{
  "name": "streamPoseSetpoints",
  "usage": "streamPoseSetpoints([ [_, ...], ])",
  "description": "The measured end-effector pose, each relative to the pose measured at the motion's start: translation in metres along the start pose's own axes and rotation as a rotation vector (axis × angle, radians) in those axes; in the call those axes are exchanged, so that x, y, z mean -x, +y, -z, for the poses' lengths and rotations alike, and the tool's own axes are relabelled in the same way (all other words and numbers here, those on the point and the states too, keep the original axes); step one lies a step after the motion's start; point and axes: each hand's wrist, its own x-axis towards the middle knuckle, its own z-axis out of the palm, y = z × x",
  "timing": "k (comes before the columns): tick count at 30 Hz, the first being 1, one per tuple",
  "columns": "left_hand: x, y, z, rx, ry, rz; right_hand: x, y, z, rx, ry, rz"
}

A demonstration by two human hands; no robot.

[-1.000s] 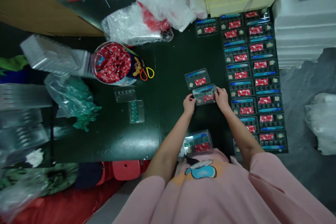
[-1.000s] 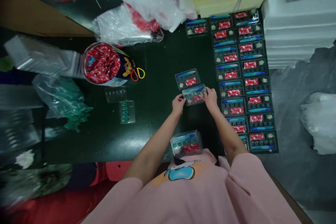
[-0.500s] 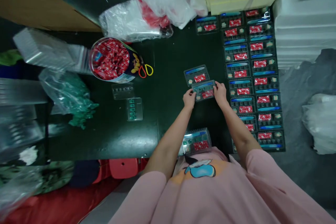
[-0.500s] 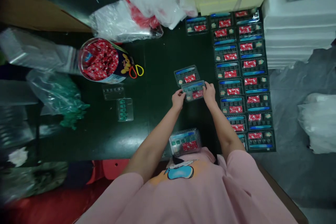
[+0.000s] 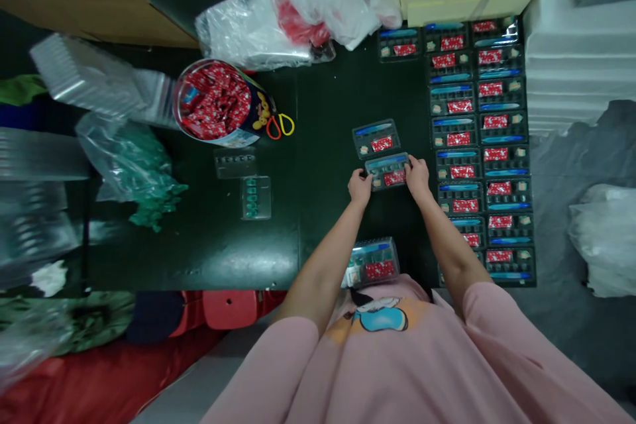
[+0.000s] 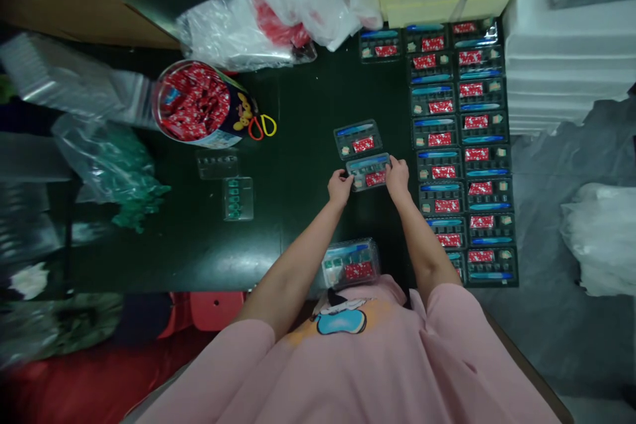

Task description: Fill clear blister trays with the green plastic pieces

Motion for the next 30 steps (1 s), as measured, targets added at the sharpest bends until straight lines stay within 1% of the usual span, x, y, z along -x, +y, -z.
streamPoseSetpoints([
  [2, 0.002, 0.004, 0.001, 0.034, -0.011, 0.047, 0.000, -0.002, 0.000, -0.006, -0.017, -0.029],
  [5, 0.006, 0.012, 0.005, 0.229, -0.087, 0.165, 0.001, -0.002, 0.004, -0.082, -0.044, -0.076],
  [7, 0.012, 0.015, 0.016, 0.380, -0.164, 0.227, 0.006, 0.000, 0.012, -0.164, -0.061, -0.087],
  [9, 0.022, 0.013, 0.036, 0.486, -0.253, 0.216, 0.019, 0.001, 0.023, -0.266, -0.080, -0.081],
  [12, 0.052, 0.002, 0.081, 0.554, -0.388, 0.091, 0.061, -0.005, 0.049, -0.455, -0.167, -0.028],
  [15, 0.098, -0.022, 0.125, 0.489, -0.458, -0.026, 0.122, -0.013, 0.073, -0.562, -0.353, 0.049],
  [17, 0.131, -0.044, 0.145, 0.429, -0.475, -0.031, 0.163, -0.014, 0.080, -0.547, -0.452, 0.061],
  [18, 0.146, -0.056, 0.151, 0.394, -0.488, -0.015, 0.181, -0.014, 0.081, -0.523, -0.489, 0.053],
  [20, 0.170, -0.080, 0.155, 0.327, -0.491, 0.021, 0.210, -0.010, 0.076, -0.465, -0.532, 0.029],
  [21, 0.180, -0.090, 0.154, 0.291, -0.476, 0.029, 0.220, -0.007, 0.072, -0.425, -0.532, 0.023],
  [23, 0.192, -0.106, 0.147, 0.195, -0.409, 0.020, 0.232, -0.002, 0.062, -0.335, -0.492, 0.022],
  [25, 0.199, -0.117, 0.139, 0.115, -0.351, 0.009, 0.236, 0.002, 0.055, -0.264, -0.441, 0.035],
  [26, 0.201, -0.120, 0.135, 0.093, -0.341, 0.006, 0.236, 0.003, 0.053, -0.245, -0.427, 0.043],
  [28, 0.201, -0.125, 0.132, 0.099, -0.358, 0.009, 0.234, 0.005, 0.052, -0.236, -0.436, 0.063],
  [30, 0.193, -0.130, 0.135, 0.152, -0.387, 0.028, 0.232, 0.006, 0.054, -0.240, -0.462, 0.075],
])
